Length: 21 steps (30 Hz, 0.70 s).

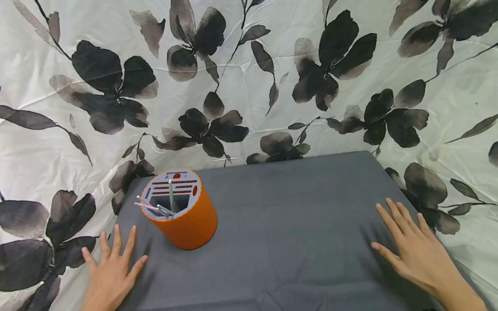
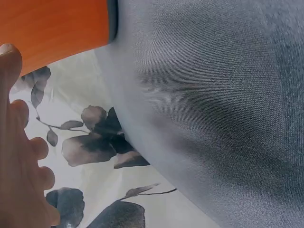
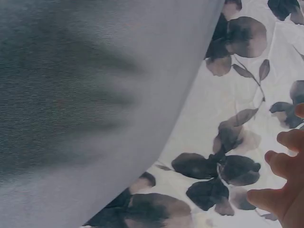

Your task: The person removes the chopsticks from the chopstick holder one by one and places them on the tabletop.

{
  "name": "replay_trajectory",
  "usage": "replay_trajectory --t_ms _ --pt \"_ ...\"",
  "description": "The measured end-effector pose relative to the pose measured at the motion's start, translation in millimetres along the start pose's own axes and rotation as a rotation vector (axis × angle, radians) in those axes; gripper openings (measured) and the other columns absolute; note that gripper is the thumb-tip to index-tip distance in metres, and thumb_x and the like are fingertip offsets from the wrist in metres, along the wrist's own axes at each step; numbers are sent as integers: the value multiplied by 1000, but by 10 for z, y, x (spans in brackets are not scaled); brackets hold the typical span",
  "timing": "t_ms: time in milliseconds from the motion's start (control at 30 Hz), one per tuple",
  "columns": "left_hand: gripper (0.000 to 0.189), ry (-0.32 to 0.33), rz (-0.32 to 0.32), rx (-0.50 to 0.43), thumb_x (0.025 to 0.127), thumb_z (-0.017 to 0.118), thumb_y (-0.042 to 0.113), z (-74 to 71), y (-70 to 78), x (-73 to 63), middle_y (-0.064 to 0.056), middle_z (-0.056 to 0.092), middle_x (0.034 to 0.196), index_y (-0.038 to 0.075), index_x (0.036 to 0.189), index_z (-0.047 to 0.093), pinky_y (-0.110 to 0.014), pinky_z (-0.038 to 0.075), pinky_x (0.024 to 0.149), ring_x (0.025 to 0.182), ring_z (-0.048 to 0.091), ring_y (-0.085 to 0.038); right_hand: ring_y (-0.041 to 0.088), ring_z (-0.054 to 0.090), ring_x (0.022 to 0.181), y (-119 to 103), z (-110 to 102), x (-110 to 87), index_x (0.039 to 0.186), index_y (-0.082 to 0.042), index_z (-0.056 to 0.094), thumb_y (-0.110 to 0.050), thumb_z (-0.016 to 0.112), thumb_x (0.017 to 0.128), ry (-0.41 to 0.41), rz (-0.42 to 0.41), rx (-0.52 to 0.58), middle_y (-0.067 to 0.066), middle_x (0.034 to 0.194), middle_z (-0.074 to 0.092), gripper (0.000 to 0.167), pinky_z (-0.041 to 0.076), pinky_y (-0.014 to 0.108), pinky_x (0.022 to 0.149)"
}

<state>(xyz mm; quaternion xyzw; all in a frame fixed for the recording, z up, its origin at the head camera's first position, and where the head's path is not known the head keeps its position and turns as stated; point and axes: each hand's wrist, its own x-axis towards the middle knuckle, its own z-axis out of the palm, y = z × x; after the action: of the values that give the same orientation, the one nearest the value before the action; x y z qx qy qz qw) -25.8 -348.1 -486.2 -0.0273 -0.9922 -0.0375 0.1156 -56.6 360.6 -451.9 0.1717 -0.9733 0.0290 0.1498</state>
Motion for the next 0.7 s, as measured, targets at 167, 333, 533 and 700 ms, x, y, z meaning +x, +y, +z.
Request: replay_trajectory --t_ms 167,333,533,700 --pt "83 17 -11 -20 103 59 51 -50 49 -11 -31 15 170 27 169 15 -94 -7 109 157 -2 -60 8 -6 163 -37 -45 74 168 -18 21 -61 67 94 71 -40 23 12 176 16 97 -8 47 136" --pt "76 62 -24 -128 105 58 43 -89 133 15 -30 19 170 27 168 19 -97 1 104 156 4 -61 1 6 162 -111 -77 181 163 -11 34 -73 50 98 192 -97 88 12 172 28 91 0 38 137" --pt "68 94 -36 -206 107 57 38 -162 246 57 -30 26 168 29 167 26 -96 1 106 157 10 -59 -6 14 158 -264 -142 318 160 -6 39 -76 34 102 277 -138 157 14 168 37 91 6 30 136" --pt "64 152 -61 -319 108 57 31 -248 333 90 -31 32 164 29 165 31 -92 -2 111 157 16 -55 -12 19 154 -399 -181 401 160 -4 40 -74 37 103 301 -150 236 14 166 41 90 11 25 135"
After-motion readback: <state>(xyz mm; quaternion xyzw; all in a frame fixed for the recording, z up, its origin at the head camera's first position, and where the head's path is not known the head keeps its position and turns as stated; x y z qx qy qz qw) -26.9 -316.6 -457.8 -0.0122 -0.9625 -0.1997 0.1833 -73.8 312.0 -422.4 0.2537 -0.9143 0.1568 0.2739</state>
